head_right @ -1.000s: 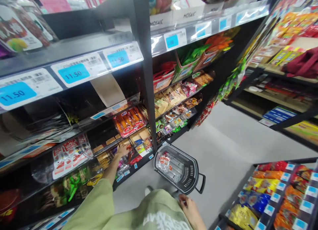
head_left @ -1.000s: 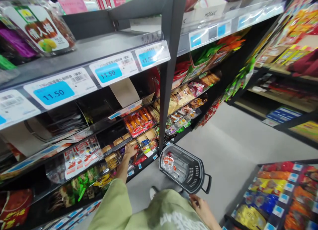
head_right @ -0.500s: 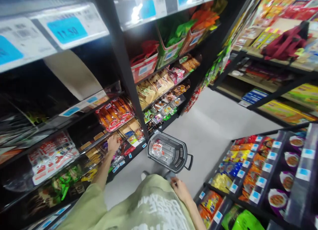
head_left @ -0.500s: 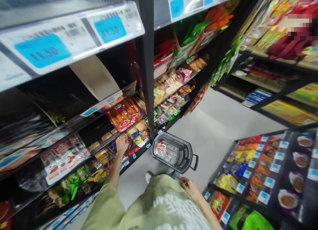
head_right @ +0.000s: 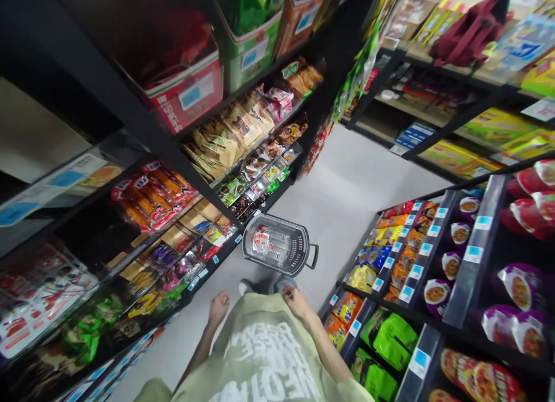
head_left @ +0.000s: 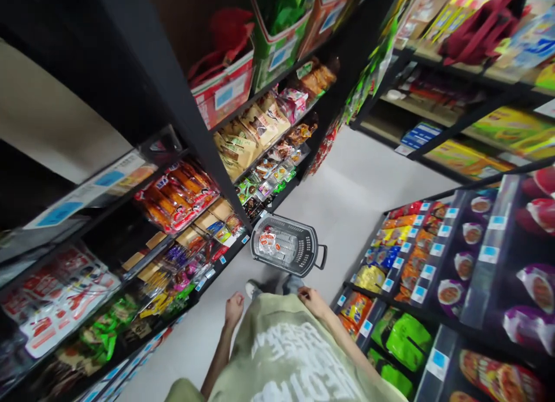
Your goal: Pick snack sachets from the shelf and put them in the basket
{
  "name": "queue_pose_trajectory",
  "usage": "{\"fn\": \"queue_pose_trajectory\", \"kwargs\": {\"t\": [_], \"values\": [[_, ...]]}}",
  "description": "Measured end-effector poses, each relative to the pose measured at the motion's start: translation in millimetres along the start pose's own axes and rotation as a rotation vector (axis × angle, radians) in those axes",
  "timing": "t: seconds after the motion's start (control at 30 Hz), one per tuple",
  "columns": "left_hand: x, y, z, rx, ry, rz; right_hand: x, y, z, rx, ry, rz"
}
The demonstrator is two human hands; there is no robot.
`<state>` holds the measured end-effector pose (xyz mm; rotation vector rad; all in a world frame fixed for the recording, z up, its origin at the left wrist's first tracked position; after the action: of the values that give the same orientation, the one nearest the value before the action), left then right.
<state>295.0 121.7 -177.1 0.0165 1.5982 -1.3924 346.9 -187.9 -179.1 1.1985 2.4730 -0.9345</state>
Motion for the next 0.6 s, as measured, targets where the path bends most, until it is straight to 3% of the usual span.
{"fn": "queue_pose_trajectory", "kwargs": {"t": [0.17,0.33,0.47,0.6], "values": [[-26.2,35,5,0.04,-0.002,0.015,-5,2,30,0.101,-0.032,-0.058],[-33.0,60,44,0.089,0.037,-0.002,-18,-6,63,0.219,-0.08,-0.1],[-5.6,75,86,0.142,0.094,-0.105,-22,-6,85,0.27,-0.065,-0.144],[47.3,87,120,0.192,0.166,-0.253,-21,-4,124,0.351,-0.023,-0.169]]}}
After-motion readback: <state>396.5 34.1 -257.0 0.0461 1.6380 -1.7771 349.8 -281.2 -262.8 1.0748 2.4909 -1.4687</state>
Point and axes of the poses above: each hand's wrist, its own y-axis towards the middle knuckle, its own x-axis out of the palm, z = x × y, the point moved 9 cm from there along y, towards the middle knuckle, and after that the axes turned 13 degrees about -x, right-handed, at the moved point
